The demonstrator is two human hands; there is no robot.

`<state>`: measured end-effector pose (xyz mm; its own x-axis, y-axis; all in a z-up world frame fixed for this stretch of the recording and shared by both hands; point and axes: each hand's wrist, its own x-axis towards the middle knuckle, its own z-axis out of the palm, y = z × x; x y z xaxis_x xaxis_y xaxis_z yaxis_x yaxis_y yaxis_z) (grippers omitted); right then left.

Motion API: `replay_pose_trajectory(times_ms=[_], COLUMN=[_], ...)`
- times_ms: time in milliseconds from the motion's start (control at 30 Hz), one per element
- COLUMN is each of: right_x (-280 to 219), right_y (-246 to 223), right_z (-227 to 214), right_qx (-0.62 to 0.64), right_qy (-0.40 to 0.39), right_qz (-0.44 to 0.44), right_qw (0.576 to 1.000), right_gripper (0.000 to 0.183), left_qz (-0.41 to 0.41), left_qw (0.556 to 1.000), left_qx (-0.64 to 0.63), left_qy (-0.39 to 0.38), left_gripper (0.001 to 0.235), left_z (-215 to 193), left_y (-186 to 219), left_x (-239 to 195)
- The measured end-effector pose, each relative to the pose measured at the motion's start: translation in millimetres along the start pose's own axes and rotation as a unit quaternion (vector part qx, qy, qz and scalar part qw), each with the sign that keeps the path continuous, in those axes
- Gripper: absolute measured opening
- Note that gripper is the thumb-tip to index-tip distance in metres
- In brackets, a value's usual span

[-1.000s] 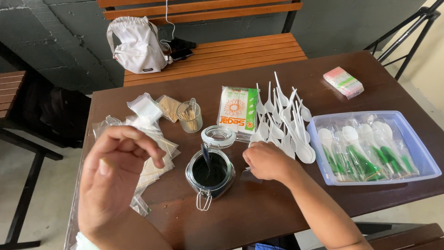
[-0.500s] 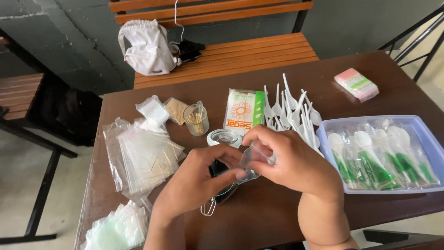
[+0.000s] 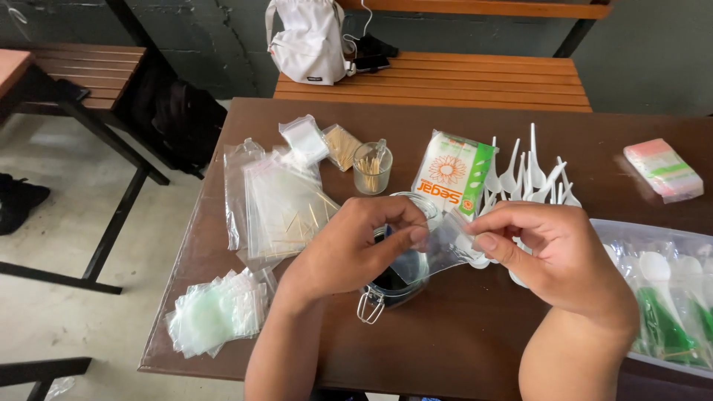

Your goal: The person scoops green liquid from a glass jar using a metal spoon and transfers it into small clear plastic bags. They seal each bag and place it into a plastic container. The process is repeated multiple times.

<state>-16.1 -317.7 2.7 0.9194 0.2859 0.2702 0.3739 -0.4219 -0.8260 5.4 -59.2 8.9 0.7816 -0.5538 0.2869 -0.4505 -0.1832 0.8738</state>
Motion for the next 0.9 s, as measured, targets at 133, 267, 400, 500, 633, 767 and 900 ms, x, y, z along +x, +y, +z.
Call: replay_pose_trajectory(times_ms=[133,267,400,500,633,767,900], right_x=[2.7,2.4,4.8,4.3,3.9,2.8,-0.7], right_y=[-0.4,-2.3,-6.3,-6.5,-2.0,-6.8,-10.2], right_z=[8.7,15.1,21.2,26.2,25.7,22.0,11.3], right_qx=[0.021,0.024,0.006,0.037,0.039,0.053,0.06], right_qy=[-0.009,0.041,0.059,0.062,0.074,0.05,0.014], right_qz=[-0.004,-0.008,-0.007,-0.015,-0.013,-0.032,-0.042], right_qw=[1.0,0.999,0.998,0.997,0.996,0.997,0.997], right_gripper=[0.011,0.012,0.012,0.011,0.014,0.019,0.02], left_qz=[-0.003,0.037,0.071,0.077,0.139,0.207,0.16], left_qw=[1.0,0.994,0.962,0.957,0.94,0.935,0.937], left_qx=[-0.006,0.071,0.252,0.271,0.287,0.257,0.293], left_qy=[0.002,0.077,0.081,0.073,0.122,0.132,0.108], left_gripper=[0.015,0.004,0.084,0.093,0.047,0.031,0.045], left_z=[1.3,8.2,31.1,48.4,51.7,48.7,48.1], left_y=[-3.6,-12.8,-13.1,-19.0,-20.6,-15.6,-10.3], left_x=[0.1,2.2,5.5,11.4,18.3,18.8,14.3])
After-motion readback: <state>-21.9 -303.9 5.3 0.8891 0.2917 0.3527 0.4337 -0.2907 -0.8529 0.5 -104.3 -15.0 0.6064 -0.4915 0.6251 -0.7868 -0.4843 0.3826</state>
